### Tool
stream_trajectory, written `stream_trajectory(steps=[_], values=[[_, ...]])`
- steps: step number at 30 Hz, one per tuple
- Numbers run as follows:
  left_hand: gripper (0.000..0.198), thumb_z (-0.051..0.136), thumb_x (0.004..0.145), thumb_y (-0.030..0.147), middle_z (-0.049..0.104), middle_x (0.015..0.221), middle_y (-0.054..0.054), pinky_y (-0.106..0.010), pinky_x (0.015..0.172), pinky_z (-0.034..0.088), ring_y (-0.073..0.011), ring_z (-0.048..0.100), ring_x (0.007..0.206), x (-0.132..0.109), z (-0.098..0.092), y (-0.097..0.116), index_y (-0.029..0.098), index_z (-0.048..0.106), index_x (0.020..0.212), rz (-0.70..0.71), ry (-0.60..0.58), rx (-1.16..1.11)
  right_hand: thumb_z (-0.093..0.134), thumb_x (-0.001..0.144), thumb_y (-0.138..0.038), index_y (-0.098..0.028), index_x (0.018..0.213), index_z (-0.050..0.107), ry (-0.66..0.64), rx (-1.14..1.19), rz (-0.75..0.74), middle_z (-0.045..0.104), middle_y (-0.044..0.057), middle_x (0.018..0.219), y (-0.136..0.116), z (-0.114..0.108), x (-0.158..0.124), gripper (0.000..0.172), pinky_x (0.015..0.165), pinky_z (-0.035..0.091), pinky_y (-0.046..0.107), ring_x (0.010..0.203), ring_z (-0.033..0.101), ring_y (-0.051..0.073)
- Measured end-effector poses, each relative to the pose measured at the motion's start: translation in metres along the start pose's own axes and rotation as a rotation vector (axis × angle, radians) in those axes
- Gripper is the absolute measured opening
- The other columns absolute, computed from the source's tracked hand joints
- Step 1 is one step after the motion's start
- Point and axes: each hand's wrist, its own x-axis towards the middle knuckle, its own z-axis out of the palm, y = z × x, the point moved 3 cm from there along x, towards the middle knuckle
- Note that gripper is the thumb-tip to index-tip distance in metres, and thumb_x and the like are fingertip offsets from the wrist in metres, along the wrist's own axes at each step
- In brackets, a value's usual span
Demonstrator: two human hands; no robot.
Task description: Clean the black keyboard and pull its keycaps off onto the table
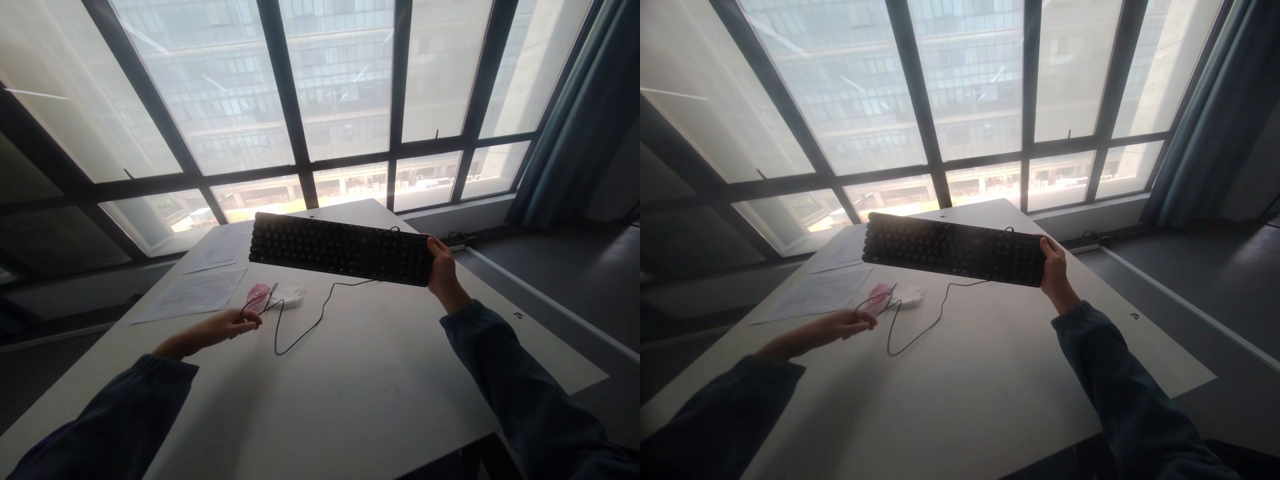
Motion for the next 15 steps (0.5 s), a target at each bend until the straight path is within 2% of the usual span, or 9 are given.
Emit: stream_trajectory(steps=[2, 4, 6, 9, 12, 15], values=[[0.032, 0.084, 0.06, 0.026, 0.074, 0.101, -0.013, -0.026, 0.053, 0.05, -0.025, 0.066, 0.074, 0.02, 0.015, 0.01, 0.02, 0.08, 0.091, 0.099, 0.076, -0.078, 0.08, 0.073, -0.048, -0.018, 0.099, 0.07, 0.0, 0.02, -0.001, 0.072, 0.001, 0.081, 0.002, 0.001, -0.001, 0.041, 0.069, 0.055, 0.033, 0.074, 0.067, 0.019], [0.041, 0.082, 0.062, 0.027, 0.073, 0.113, -0.014, -0.028, 0.063, 0.055, -0.0276, 0.068, 0.087, 0.037, 0.032, 0.023, 0.021, 0.078, 0.103, 0.21, 0.098, -0.124, 0.079, 0.074, -0.049, -0.018, 0.1, 0.07, -0.016, 0.024, 0.016, 0.072, 0.001, 0.082, 0.004, 0.001, -0.002, 0.042, 0.069, 0.055, 0.033, 0.075, 0.068, 0.02], [0.044, 0.08, 0.066, 0.031, 0.072, 0.118, -0.013, -0.032, 0.074, 0.057, -0.0294, 0.069, 0.096, 0.053, 0.051, 0.034, 0.023, 0.076, 0.109, 0.248, 0.117, -0.124, 0.079, 0.074, -0.048, -0.018, 0.1, 0.07, -0.035, 0.019, 0.038, 0.072, 0.001, 0.082, 0.007, 0.002, -0.005, 0.041, 0.07, 0.055, 0.034, 0.075, 0.068, 0.02], [0.03, 0.077, 0.07, 0.034, 0.074, 0.109, -0.012, -0.035, 0.084, 0.054, -0.0345, 0.065, 0.112, 0.073, 0.072, 0.049, 0.022, 0.075, 0.098, 0.242, 0.236, -0.079, 0.079, 0.075, -0.047, -0.018, 0.099, 0.07, -0.071, -0.001, 0.045, 0.072, 0.002, 0.08, 0.01, 0.003, -0.009, 0.039, 0.071, 0.055, 0.035, 0.075, 0.068, 0.021], [0.033, 0.08, 0.067, 0.025, 0.07, 0.117, -0.01, -0.035, 0.093, 0.051, -0.0352, 0.054, 0.129, 0.077, 0.079, 0.061, 0.023, 0.072, 0.099, 0.319, 0.349, -0.132, 0.077, 0.077, -0.048, -0.019, 0.1, 0.07, -0.083, -0.024, 0.017, 0.071, 0.001, 0.081, 0.012, 0.002, -0.012, 0.038, 0.072, 0.054, 0.036, 0.075, 0.068, 0.021], [0.026, 0.073, 0.076, 0.025, 0.067, 0.123, -0.014, -0.037, 0.089, 0.053, -0.0342, 0.06, 0.12, 0.06, 0.071, 0.058, 0.019, 0.069, 0.101, 0.281, 0.446, -0.36, 0.075, 0.079, -0.049, -0.02, 0.101, 0.069, -0.076, -0.041, -0.01, 0.071, 0.001, 0.083, 0.014, -0.003, -0.012, 0.037, 0.072, 0.053, 0.035, 0.075, 0.066, 0.02]])
